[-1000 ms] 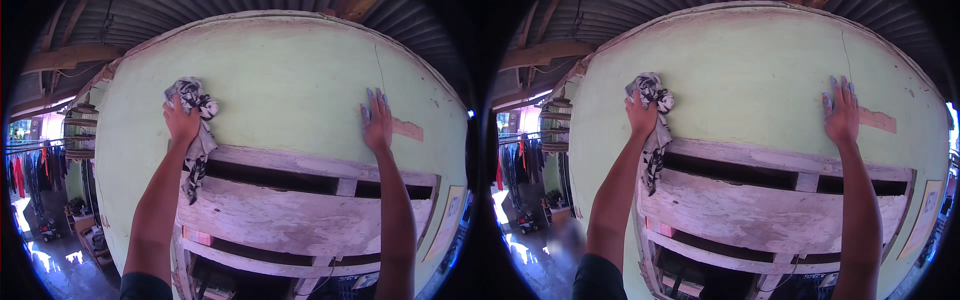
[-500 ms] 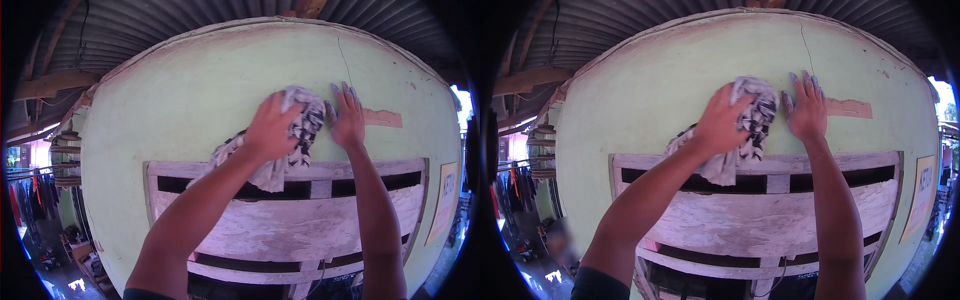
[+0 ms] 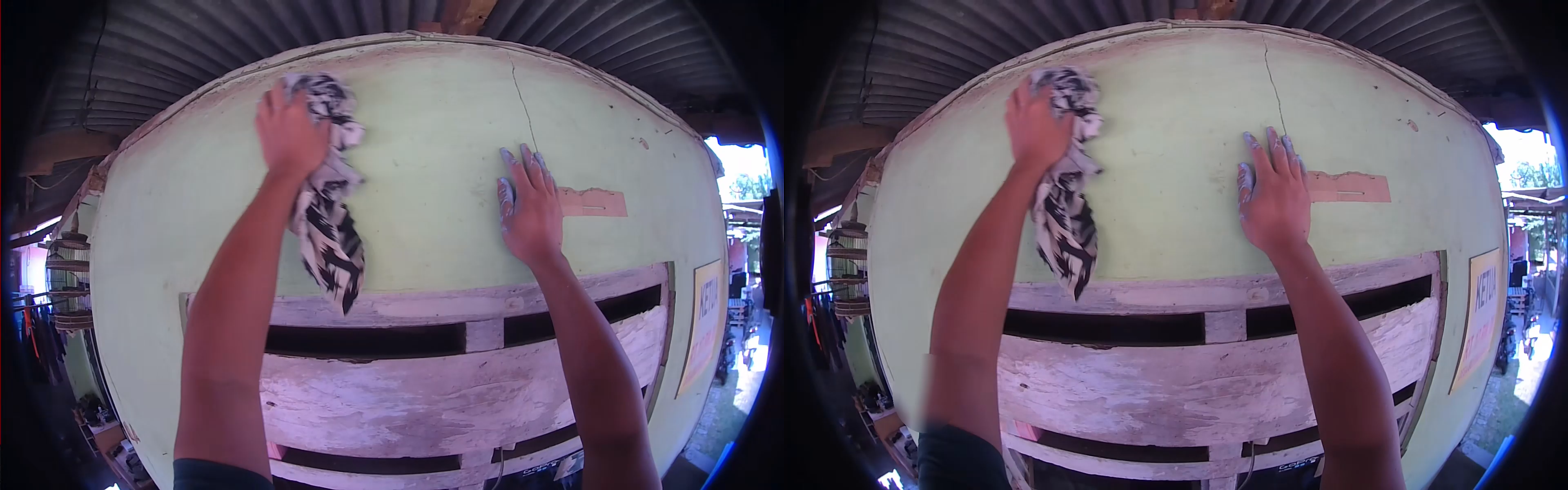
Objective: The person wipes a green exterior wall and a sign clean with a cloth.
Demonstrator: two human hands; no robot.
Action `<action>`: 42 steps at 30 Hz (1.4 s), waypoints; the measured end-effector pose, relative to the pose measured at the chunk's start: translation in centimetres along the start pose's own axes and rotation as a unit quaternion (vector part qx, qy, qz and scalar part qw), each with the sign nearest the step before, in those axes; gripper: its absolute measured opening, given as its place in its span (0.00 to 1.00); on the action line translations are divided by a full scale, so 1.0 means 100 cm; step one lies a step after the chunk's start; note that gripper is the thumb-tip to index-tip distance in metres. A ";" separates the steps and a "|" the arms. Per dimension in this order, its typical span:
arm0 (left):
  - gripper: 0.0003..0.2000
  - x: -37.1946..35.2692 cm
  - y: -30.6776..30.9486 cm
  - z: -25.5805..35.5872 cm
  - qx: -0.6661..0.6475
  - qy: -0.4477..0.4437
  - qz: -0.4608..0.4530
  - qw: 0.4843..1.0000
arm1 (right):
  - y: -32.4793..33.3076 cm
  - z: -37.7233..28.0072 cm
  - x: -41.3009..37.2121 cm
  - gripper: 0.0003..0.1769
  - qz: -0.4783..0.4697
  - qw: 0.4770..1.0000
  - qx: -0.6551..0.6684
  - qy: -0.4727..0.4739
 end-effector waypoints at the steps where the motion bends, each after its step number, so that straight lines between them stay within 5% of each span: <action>1: 0.30 0.009 -0.005 -0.031 0.036 0.070 -0.004 0.997 | 0.000 0.001 0.000 0.27 0.002 1.000 -0.006 0.000; 4: 0.36 0.024 -0.039 -0.116 0.052 0.324 -0.046 0.944 | 0.002 0.001 0.002 0.28 0.010 1.000 -0.010 0.000; 7: 0.37 0.048 -0.064 -0.097 0.049 0.366 -0.090 0.925 | 0.004 0.000 -0.001 0.28 0.002 1.000 -0.008 -0.004; 12: 0.31 0.101 -0.120 0.055 -0.091 0.096 -0.094 0.987 | 0.004 0.000 -0.002 0.29 -0.005 1.000 0.004 -0.012; 18: 0.31 0.067 -0.079 0.270 -0.298 -0.062 -0.136 0.943 | 0.008 -0.001 0.003 0.30 -0.033 0.999 0.009 -0.029; 22: 0.28 0.050 -0.060 0.316 -0.318 -0.129 -0.143 0.928 | 0.009 0.002 0.002 0.32 -0.109 0.992 0.017 -0.064; 26: 0.24 0.075 -0.078 0.269 -0.215 -0.071 -0.152 0.962 | 0.002 0.008 0.000 0.33 -0.084 0.996 -0.021 -0.031; 33: 0.23 0.105 -0.113 0.093 -0.042 0.062 -0.125 0.989 | 0.012 -0.001 0.004 0.30 -0.004 0.999 0.032 -0.008; 39: 0.21 0.090 -0.085 -0.046 0.110 0.237 -0.096 0.960 | 0.015 0.000 0.005 0.30 -0.004 0.999 0.032 -0.016; 42: 0.21 0.090 -0.067 -0.052 0.104 0.305 -0.102 0.941 | 0.014 -0.002 0.007 0.30 -0.005 0.999 0.025 -0.022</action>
Point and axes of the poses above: each hand's wrist, its own x-axis towards the middle knuckle, its own y-axis out of the back of the hand, z = x × y, the point moved 7 cm from there along x, towards the middle knuckle, and after that the axes turned 11 degrees about z, right-handed, at the moved point
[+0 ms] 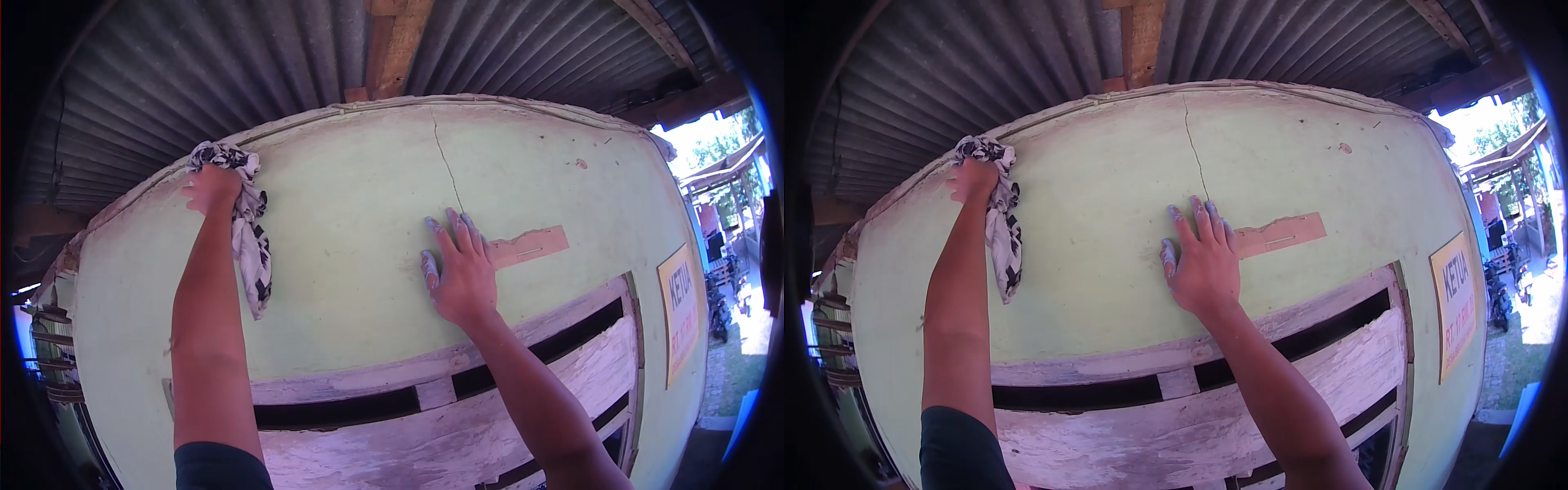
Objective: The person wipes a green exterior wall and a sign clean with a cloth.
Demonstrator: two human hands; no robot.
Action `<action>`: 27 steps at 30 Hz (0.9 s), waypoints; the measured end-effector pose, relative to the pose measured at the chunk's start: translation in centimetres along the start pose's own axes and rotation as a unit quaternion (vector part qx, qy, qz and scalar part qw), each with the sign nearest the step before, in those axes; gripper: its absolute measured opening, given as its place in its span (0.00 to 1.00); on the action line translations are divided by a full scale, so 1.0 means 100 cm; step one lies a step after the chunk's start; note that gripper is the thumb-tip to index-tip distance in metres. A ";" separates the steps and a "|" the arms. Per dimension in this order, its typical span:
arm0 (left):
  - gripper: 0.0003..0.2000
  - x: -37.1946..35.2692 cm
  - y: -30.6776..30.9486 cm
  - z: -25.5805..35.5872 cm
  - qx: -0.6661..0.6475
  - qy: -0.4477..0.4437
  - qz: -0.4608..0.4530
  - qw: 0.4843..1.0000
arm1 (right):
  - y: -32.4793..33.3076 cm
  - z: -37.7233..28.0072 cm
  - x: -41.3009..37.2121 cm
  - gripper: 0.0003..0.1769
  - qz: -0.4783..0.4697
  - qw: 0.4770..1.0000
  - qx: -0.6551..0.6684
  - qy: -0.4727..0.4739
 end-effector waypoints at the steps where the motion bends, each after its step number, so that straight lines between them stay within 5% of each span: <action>1: 0.22 -0.005 -0.002 -0.002 -0.018 0.023 -0.020 0.999 | -0.001 -0.001 -0.002 0.30 -0.004 1.000 -0.007 -0.005; 9: 0.26 -0.064 -0.017 0.127 -0.125 -0.190 -0.081 0.970 | -0.003 0.004 -0.008 0.30 0.005 1.000 -0.010 -0.012; 11: 0.27 -0.099 -0.020 0.170 -0.173 -0.281 -0.042 0.943 | -0.002 0.003 -0.008 0.30 0.009 1.000 -0.003 -0.013; 14: 0.28 -0.172 0.013 0.223 -0.242 -0.356 -0.134 0.892 | -0.001 0.004 -0.007 0.29 0.009 1.000 0.002 -0.009; 19: 0.16 -0.272 0.062 0.256 -0.336 -0.467 -0.147 0.804 | -0.011 0.016 -0.010 0.29 0.022 0.999 -0.028 0.015; 23: 0.13 -0.258 0.060 0.238 -0.288 -0.455 -0.093 0.837 | -0.029 0.033 -0.011 0.23 0.012 0.999 -0.044 0.013; 27: 0.13 -0.180 0.043 0.188 -0.176 -0.391 -0.095 0.898 | 0.002 0.004 -0.005 0.29 -0.001 1.000 -0.016 -0.013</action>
Point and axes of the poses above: each hand's wrist, its own x-axis towards the middle knuckle, its own y-axis out of the back of the hand, z = x × y, the point moved 7 cm from there along x, towards the middle knuckle, and after that the axes turned 11 degrees about z, right-handed, at the moved point
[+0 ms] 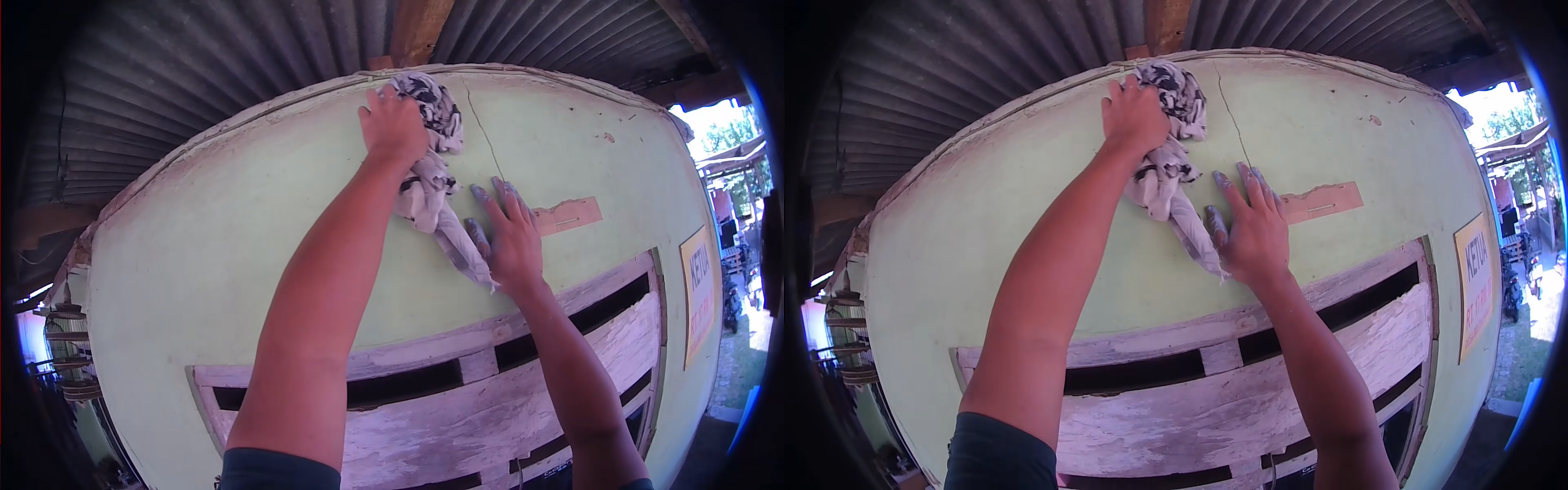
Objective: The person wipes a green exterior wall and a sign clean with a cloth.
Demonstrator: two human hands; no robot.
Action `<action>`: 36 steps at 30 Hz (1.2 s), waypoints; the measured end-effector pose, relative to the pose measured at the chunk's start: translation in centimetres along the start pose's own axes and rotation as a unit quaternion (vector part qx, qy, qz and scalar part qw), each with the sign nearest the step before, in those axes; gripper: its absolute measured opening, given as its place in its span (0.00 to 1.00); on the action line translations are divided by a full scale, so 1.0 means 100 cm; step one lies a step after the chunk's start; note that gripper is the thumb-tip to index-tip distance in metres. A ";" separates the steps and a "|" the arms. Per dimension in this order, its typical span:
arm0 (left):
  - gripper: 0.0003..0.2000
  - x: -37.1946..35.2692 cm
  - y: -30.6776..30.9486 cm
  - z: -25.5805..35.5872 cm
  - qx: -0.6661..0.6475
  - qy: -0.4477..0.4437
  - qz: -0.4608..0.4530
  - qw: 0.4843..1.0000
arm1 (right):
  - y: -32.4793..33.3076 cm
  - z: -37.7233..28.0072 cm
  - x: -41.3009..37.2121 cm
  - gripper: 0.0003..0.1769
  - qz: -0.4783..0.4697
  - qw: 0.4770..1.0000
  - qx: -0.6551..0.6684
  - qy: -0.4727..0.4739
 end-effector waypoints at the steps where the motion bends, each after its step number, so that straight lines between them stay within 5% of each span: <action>1: 0.15 0.002 0.003 -0.030 0.021 0.027 0.021 0.999 | 0.002 -0.002 0.000 0.32 0.004 1.000 0.011 0.005; 14: 0.24 -0.072 0.108 -0.370 0.236 0.281 0.002 0.930 | -0.008 -0.014 0.015 0.31 -0.011 1.000 -0.008 0.025; 21: 0.26 -0.151 0.151 -0.462 0.275 0.442 -0.029 0.853 | -0.058 -0.088 0.060 0.32 -0.021 0.988 0.087 0.123; 23: 0.26 -0.149 0.141 -0.475 0.285 0.402 -0.031 0.870 | -0.070 -0.103 0.058 0.32 -0.026 0.990 0.069 0.121; 27: 0.28 -0.116 0.112 -0.454 0.252 0.314 -0.002 0.915 | -0.071 -0.100 0.050 0.33 -0.014 0.993 0.041 0.113; 36: 0.30 -0.099 0.060 -0.189 0.119 -0.022 0.039 0.992 | -0.077 -0.094 0.049 0.34 -0.022 0.993 0.021 0.111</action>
Point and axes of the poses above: each hand's wrist, its own x-axis towards the middle knuckle, its own y-axis out of the back of the hand, z = x × y, the point moved 7 cm from there along x, towards the middle knuckle, and after that the axes turned 11 degrees about z, right-handed, at the moved point
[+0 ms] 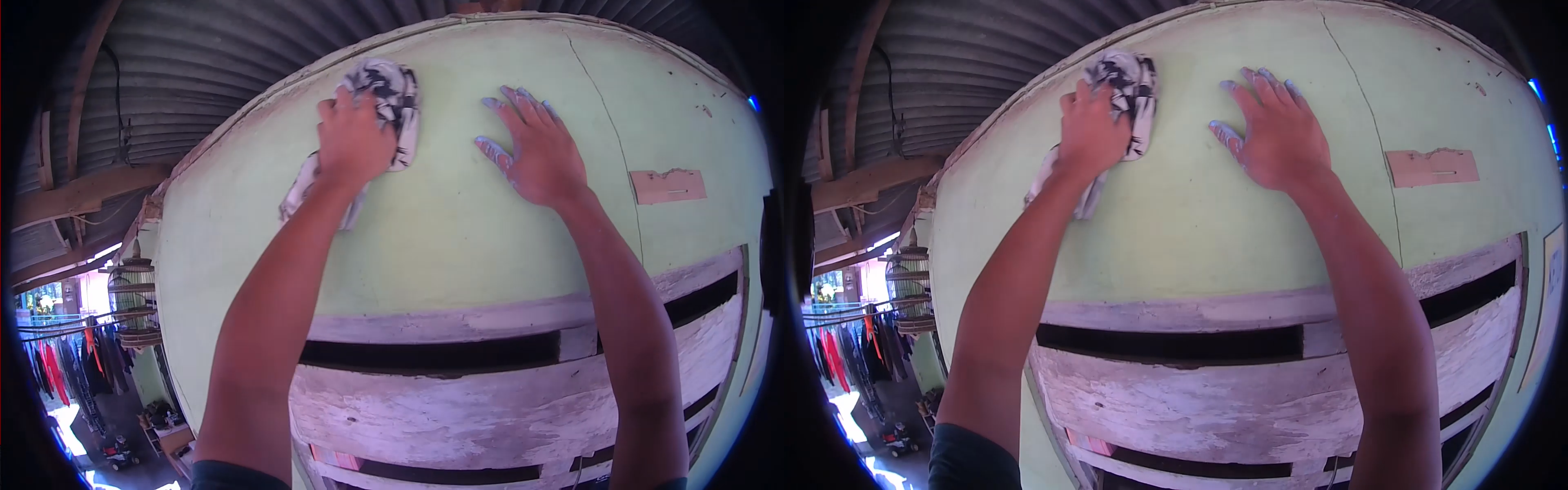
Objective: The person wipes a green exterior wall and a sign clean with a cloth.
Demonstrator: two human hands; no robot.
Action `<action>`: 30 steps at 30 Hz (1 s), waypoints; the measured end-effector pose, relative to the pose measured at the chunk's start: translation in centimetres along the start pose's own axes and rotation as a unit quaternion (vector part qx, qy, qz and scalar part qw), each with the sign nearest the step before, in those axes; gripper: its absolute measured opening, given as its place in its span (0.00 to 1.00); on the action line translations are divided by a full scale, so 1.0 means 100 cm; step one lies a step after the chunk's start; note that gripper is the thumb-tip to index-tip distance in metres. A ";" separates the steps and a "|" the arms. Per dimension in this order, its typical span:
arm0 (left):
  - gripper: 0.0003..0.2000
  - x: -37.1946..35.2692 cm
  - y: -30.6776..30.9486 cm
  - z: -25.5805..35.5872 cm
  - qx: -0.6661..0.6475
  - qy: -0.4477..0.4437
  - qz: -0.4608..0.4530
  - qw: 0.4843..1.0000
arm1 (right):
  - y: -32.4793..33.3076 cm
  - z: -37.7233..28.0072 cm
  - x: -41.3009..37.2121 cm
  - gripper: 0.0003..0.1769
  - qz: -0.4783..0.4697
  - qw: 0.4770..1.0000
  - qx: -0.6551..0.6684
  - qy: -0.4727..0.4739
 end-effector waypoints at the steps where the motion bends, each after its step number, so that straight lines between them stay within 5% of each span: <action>1: 0.30 -0.012 0.008 0.021 -0.007 -0.010 0.010 1.000 | -0.005 0.002 0.000 0.35 -0.004 1.000 -0.024 0.011; 8: 0.31 -0.102 0.053 0.057 -0.048 -0.030 0.046 0.997 | -0.015 0.007 0.001 0.35 -0.008 0.999 -0.044 0.028; 16: 0.30 -0.154 0.077 0.002 -0.073 -0.011 0.037 0.997 | -0.013 0.010 -0.001 0.32 0.018 0.997 -0.045 0.057; 30: 0.35 -0.253 0.100 -0.300 0.128 0.336 -0.031 0.933 | -0.006 0.002 -0.003 0.30 -0.011 0.997 -0.074 0.010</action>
Point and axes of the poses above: each hand's wrist, its own x-axis towards the middle knuckle, its own y-axis out of the back of the hand, z = x × y, the point moved 7 cm from there along x, towards the middle knuckle, and after that the axes turned 11 degrees about z, right-handed, at the moved point
